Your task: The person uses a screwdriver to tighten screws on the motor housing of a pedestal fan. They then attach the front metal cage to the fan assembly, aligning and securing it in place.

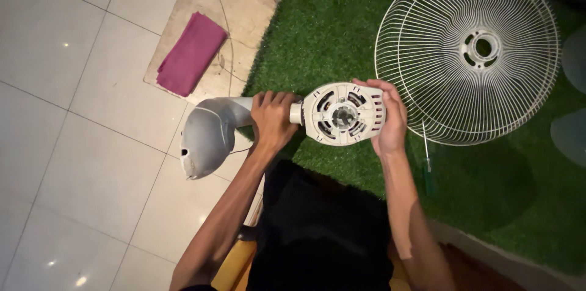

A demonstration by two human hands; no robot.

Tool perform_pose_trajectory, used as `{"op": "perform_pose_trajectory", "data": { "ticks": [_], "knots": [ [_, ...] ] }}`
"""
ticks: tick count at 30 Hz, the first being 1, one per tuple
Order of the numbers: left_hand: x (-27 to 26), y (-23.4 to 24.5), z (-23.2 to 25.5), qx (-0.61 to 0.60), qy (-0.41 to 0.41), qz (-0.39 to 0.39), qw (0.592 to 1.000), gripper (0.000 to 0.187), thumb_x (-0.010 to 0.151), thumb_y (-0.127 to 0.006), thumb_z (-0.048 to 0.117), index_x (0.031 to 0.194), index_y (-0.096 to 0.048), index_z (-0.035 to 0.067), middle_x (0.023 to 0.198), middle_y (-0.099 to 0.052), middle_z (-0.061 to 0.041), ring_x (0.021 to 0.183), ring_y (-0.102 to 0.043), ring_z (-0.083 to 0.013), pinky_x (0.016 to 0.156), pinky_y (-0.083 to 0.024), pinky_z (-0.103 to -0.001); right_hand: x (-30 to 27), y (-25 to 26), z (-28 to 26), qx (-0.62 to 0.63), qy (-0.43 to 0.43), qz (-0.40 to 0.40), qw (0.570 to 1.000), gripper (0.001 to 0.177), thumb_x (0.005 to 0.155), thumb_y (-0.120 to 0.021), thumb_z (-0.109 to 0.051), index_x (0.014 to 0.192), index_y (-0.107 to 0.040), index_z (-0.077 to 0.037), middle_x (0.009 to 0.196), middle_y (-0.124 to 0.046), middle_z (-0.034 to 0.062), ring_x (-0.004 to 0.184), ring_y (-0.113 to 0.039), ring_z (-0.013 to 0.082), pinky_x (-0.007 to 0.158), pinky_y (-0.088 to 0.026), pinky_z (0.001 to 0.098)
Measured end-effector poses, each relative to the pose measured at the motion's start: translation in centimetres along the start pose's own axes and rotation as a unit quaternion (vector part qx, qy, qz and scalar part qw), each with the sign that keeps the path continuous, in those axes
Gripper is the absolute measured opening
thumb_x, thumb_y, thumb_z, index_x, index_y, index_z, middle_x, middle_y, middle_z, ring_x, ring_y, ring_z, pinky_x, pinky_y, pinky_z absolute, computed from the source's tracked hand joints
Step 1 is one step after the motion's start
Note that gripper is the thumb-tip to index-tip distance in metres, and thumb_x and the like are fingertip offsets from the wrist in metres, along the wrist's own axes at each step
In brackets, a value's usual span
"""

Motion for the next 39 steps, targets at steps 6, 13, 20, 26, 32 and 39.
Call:
{"op": "perform_pose_trajectory", "data": {
  "ticks": [6,13,20,26,32,39],
  "knots": [
    [0.9,-0.7,-0.8,0.016,0.025,-0.030,0.999,0.048,0.060,-0.080,0.016,0.107,-0.072,0.012,0.103,-0.072,-0.009,0.103,-0.063,-0.0322,0.097,-0.041,-0.049,1.0,0.1,0.2,-0.042,-0.021,0.013,0.999,0.035,0.105,-0.034,-0.020,0.126,-0.054,0.001,0.129,-0.067,0.0273,0.117,-0.070,0.0316,0.104,-0.060,0.0424],
    [1.2,-1.0,-1.2,0.008,0.041,-0.053,0.998,0.045,0.059,-0.079,0.013,0.104,-0.072,0.014,0.100,-0.071,-0.009,0.102,-0.063,-0.0326,0.094,-0.041,-0.049,2.2,0.5,-0.4,-0.126,-0.046,0.004,0.991,0.029,0.100,-0.050,-0.020,0.122,-0.060,-0.003,0.124,-0.071,0.0194,0.110,-0.071,0.0238,0.099,-0.059,0.0374],
    [0.8,-1.0,-0.3,0.050,0.037,-0.046,0.997,0.051,0.060,-0.082,0.015,0.109,-0.068,0.011,0.104,-0.069,-0.010,0.104,-0.062,-0.0316,0.095,-0.040,-0.049,4.6,-0.4,-5.1,-0.353,-0.151,-0.127,0.915,0.032,0.089,-0.072,-0.026,0.116,-0.067,-0.008,0.106,-0.076,0.0094,0.098,-0.072,0.0171,0.087,-0.057,0.0344],
    [1.1,-1.3,0.4,0.071,0.056,-0.079,0.993,0.049,0.061,-0.085,0.021,0.105,-0.065,0.012,0.104,-0.068,-0.010,0.105,-0.061,-0.0318,0.096,-0.040,-0.050,8.0,-1.9,-6.0,-0.513,-0.186,-0.273,0.792,0.043,0.085,-0.075,-0.030,0.120,-0.069,-0.007,0.099,-0.075,0.0078,0.094,-0.072,0.0200,0.083,-0.058,0.0355],
    [1.0,-1.3,0.9,0.068,0.060,-0.077,0.993,0.048,0.061,-0.085,0.023,0.103,-0.064,0.011,0.102,-0.068,-0.010,0.102,-0.061,-0.0326,0.095,-0.039,-0.051,9.7,-2.0,-5.0,-0.592,-0.202,-0.300,0.720,0.049,0.079,-0.080,-0.036,0.119,-0.073,-0.009,0.099,-0.076,0.0058,0.095,-0.072,0.0189,0.084,-0.056,0.0359],
    [1.2,-1.9,1.6,0.106,0.083,-0.102,0.986,0.040,0.065,-0.083,0.021,0.100,-0.065,0.012,0.100,-0.069,-0.009,0.101,-0.062,-0.0306,0.092,-0.040,-0.048,9.7,-2.1,-4.8,-0.602,-0.225,-0.290,0.709,0.054,0.073,-0.086,-0.036,0.114,-0.071,-0.004,0.097,-0.074,0.0088,0.090,-0.070,0.0205,0.083,-0.058,0.0363]
  ]
}}
Point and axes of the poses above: each hand's wrist, its own x-axis towards the middle knuckle, its own y-axis out of the back of the hand, z = x × y, the point moved 7 cm from there along x, towards the middle knuckle
